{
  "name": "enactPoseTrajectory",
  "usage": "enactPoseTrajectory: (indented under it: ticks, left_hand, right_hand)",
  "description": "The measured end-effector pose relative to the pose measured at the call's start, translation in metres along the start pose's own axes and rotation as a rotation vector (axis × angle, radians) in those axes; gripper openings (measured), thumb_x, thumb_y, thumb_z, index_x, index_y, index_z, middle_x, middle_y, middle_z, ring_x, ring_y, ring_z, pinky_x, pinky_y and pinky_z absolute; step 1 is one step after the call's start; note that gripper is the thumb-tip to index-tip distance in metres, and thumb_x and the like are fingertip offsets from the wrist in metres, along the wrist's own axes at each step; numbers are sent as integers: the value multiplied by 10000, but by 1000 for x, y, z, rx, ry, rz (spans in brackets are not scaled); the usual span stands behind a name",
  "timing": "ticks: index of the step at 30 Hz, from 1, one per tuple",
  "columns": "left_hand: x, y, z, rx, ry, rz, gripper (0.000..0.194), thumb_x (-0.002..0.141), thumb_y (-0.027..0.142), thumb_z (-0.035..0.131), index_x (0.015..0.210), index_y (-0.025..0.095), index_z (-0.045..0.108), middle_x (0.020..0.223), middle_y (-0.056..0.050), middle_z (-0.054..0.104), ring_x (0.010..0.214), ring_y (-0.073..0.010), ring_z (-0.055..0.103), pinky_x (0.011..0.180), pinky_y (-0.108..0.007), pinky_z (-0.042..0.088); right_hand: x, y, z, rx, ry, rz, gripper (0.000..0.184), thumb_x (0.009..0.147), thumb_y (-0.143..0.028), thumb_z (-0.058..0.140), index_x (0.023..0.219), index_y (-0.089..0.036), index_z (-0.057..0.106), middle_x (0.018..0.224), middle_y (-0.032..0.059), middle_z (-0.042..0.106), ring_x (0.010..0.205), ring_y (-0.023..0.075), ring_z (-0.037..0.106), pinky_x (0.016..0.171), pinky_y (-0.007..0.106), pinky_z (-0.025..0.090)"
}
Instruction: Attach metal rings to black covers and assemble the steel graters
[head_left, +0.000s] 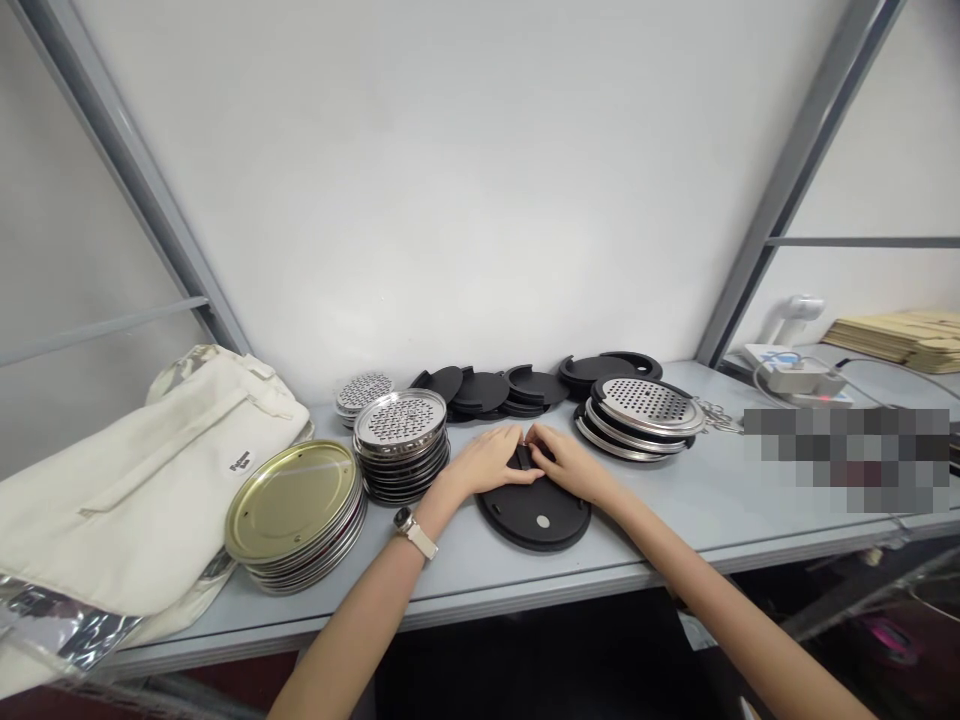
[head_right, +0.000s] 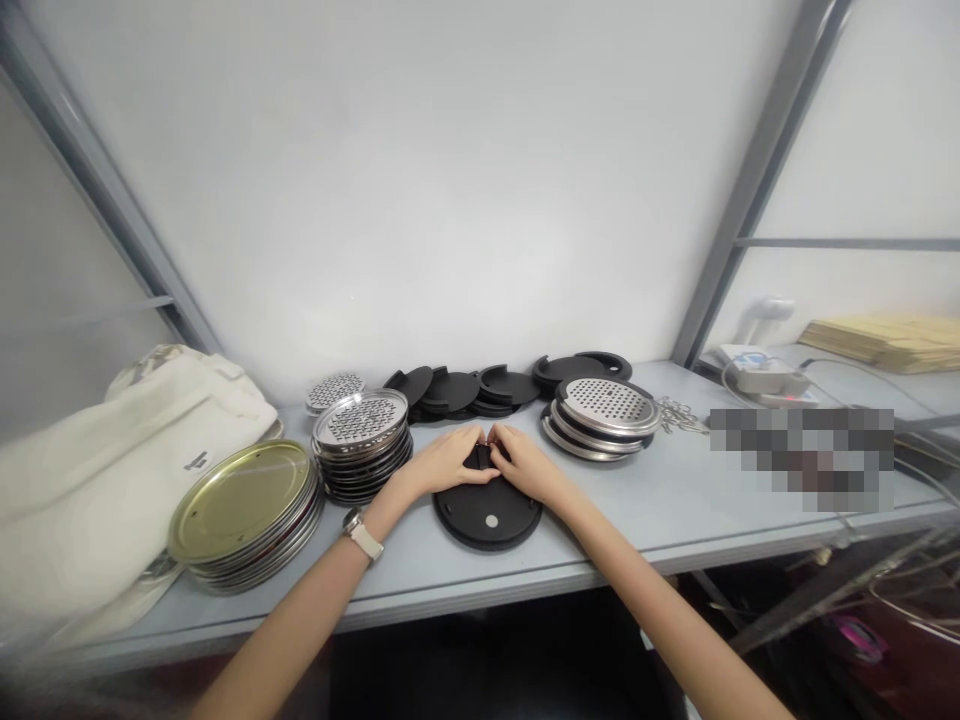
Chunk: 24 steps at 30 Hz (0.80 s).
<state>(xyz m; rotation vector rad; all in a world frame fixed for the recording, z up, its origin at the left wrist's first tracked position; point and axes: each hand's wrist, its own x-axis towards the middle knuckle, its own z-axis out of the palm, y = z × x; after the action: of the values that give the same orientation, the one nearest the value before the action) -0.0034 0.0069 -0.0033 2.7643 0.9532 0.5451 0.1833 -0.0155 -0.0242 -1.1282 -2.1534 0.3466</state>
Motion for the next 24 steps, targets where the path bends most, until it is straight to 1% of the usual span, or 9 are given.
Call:
enactPoseTrajectory:
  ticks: [8,18,24]
  left_hand:
    - [0,-2,2,-12,19,22,382,828,557,568,869,201,433,896,-47,568,803,-224,554,675,-327,415]
    - [0,0,0,-11,8,9,371,828,547,568,861,202,438,893,-45,567,803,-222,556,680,-325,416]
    - [0,2,-2,-11,-1,3,363,832,537,573,876,201,444,926,-50,578,839,-224,566,701,-324,427]
  right_hand:
    - [0,-2,-1,4,4,0,74,887,-180,378,834,-216,414,829,53,567,763,193,536,719,328,439]
    - [1,-2,-1,1,9,-3,81,879,-160,387,828,-218,414,829,50,573,763,189,542,718,327,446]
    - [0,-2,-1,6,13,-3,86,883,-158,392,831,-222,418,826,46,577,764,190,544,710,329,449]
